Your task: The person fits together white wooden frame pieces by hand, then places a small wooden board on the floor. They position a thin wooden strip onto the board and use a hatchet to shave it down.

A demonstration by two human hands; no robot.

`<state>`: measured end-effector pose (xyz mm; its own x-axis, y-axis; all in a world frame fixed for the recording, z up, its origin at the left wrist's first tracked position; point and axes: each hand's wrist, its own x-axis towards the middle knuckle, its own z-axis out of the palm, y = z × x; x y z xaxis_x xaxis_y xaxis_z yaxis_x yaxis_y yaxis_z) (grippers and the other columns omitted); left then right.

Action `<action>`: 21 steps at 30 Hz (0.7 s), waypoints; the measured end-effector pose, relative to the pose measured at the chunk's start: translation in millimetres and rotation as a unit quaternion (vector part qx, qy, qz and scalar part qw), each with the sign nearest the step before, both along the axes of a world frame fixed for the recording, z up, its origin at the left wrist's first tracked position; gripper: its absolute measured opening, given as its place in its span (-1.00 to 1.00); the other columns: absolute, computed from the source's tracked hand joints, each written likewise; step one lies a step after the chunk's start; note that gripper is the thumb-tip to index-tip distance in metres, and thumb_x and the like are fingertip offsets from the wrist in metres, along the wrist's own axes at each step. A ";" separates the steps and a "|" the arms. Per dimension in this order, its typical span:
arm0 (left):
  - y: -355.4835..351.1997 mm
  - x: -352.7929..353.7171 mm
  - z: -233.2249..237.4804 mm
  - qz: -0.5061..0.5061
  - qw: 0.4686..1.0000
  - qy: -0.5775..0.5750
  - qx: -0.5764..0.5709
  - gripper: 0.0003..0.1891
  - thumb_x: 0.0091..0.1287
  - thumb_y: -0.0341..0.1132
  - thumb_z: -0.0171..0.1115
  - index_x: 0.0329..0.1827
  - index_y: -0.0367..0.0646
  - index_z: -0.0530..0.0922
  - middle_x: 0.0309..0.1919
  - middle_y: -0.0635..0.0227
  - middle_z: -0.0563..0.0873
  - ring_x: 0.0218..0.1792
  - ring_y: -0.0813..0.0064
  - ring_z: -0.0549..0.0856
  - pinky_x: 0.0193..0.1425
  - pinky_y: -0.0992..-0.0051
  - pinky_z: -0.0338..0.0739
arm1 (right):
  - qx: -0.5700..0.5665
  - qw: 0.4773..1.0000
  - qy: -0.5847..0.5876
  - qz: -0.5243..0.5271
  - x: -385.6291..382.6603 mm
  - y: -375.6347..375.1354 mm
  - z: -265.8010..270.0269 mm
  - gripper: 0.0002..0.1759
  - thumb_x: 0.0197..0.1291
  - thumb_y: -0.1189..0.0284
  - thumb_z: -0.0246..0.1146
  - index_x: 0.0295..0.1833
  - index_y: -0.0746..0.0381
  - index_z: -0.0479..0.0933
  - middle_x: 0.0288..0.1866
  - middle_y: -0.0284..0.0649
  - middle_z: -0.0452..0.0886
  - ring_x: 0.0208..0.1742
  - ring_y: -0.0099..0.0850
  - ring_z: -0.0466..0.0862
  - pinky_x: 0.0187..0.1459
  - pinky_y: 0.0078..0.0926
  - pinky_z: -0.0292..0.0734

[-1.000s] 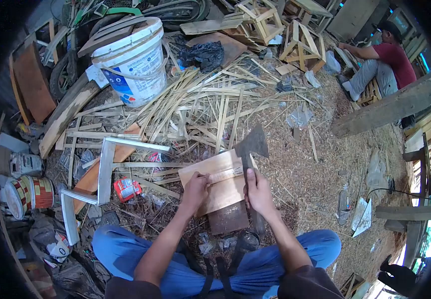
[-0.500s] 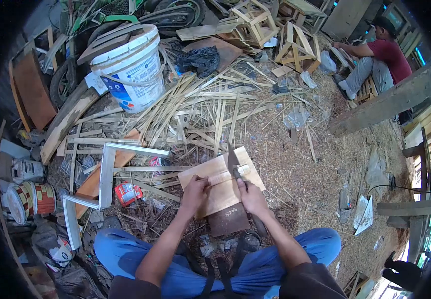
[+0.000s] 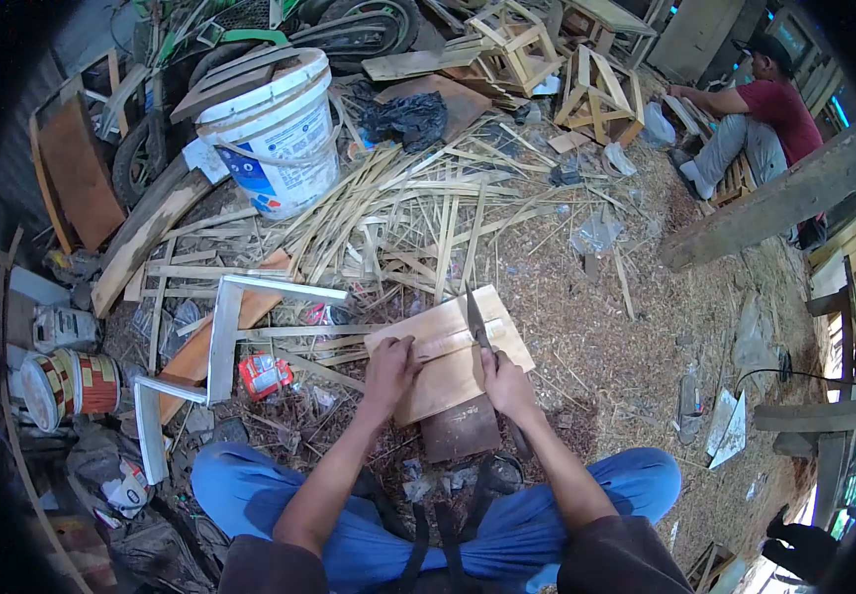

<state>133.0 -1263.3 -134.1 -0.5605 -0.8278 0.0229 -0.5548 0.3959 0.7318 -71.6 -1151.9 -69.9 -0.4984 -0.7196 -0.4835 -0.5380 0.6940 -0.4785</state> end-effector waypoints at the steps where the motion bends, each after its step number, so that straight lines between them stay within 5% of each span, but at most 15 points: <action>1: -3.6 7.0 1.3 -0.028 0.998 -0.021 -0.050 -0.60 0.19 -0.35 0.45 0.09 -0.26 0.64 -0.05 0.09 0.69 0.04 0.01 0.66 0.15 0.14 0.57 | -0.006 1.000 -0.008 -0.014 2.0 -0.1 0.0 -0.34 0.59 -0.09 -0.14 0.29 0.26 0.50 0.01 0.31 0.69 0.09 0.34 0.66 0.14 0.22 0.55; 9: -0.5 36.8 -7.8 -0.012 0.997 -0.037 -0.068 -0.61 0.21 -0.24 0.45 0.09 -0.15 0.69 -0.06 0.17 0.70 0.14 0.09 0.60 0.31 0.08 0.43 | -0.020 0.999 -0.023 -0.045 10.8 -4.1 -6.1 -0.27 0.57 -0.15 -0.15 0.19 0.31 0.59 -0.04 0.38 0.69 0.15 0.33 0.64 0.22 0.18 0.51; 12: 1.1 36.5 -9.8 -0.017 0.993 -0.066 -0.100 -0.65 0.24 -0.20 0.43 0.07 -0.05 0.72 -0.04 0.21 0.70 0.15 0.14 0.60 0.43 0.02 0.35 | -0.044 0.997 -0.046 -0.038 19.6 5.7 -22.4 -0.26 0.60 -0.11 -0.12 0.12 0.42 0.59 -0.15 0.34 0.71 -0.05 0.22 0.75 0.02 0.04 0.61; 14: -1.1 37.6 -16.2 -0.031 0.991 -0.095 -0.088 -0.66 0.30 -0.11 0.40 0.10 0.05 0.75 0.00 0.29 0.68 0.21 0.15 0.56 0.54 -0.04 0.21 | -0.100 0.995 0.014 0.023 25.7 11.7 -34.1 -0.27 0.62 -0.09 -0.11 0.08 0.42 0.60 -0.31 0.25 0.72 -0.35 0.05 0.78 -0.21 -0.03 0.64; 15: -1.3 37.7 -16.8 -0.028 0.992 -0.092 -0.087 -0.66 0.30 -0.11 0.40 0.10 0.05 0.75 0.00 0.29 0.68 0.21 0.15 0.56 0.54 -0.04 0.21 | -0.099 0.995 0.017 0.026 30.6 9.3 -31.0 -0.27 0.62 -0.09 -0.11 0.08 0.42 0.60 -0.31 0.25 0.72 -0.35 0.05 0.78 -0.21 -0.03 0.64; 17: 1.9 35.6 -18.7 -0.023 0.986 -0.111 -0.119 -0.71 0.31 -0.13 0.39 0.07 0.10 0.77 -0.01 0.31 0.67 0.24 0.16 0.54 0.58 -0.12 0.14 | -0.025 0.995 -0.098 0.027 46.7 5.3 -17.6 -0.32 0.60 -0.10 -0.17 0.23 0.27 0.57 -0.02 0.33 0.70 0.12 0.32 0.65 0.19 0.13 0.53; 21: 1.4 37.8 -8.7 -0.040 0.985 -0.136 -0.098 -0.69 0.33 -0.14 0.38 0.12 0.11 0.75 0.00 0.32 0.66 0.29 0.18 0.51 0.63 -0.16 0.04 | -0.045 0.994 -0.085 0.057 61.4 -9.7 15.7 -0.33 0.61 -0.09 -0.15 0.22 0.28 0.57 -0.13 0.31 0.71 0.03 0.33 0.68 0.11 0.14 0.55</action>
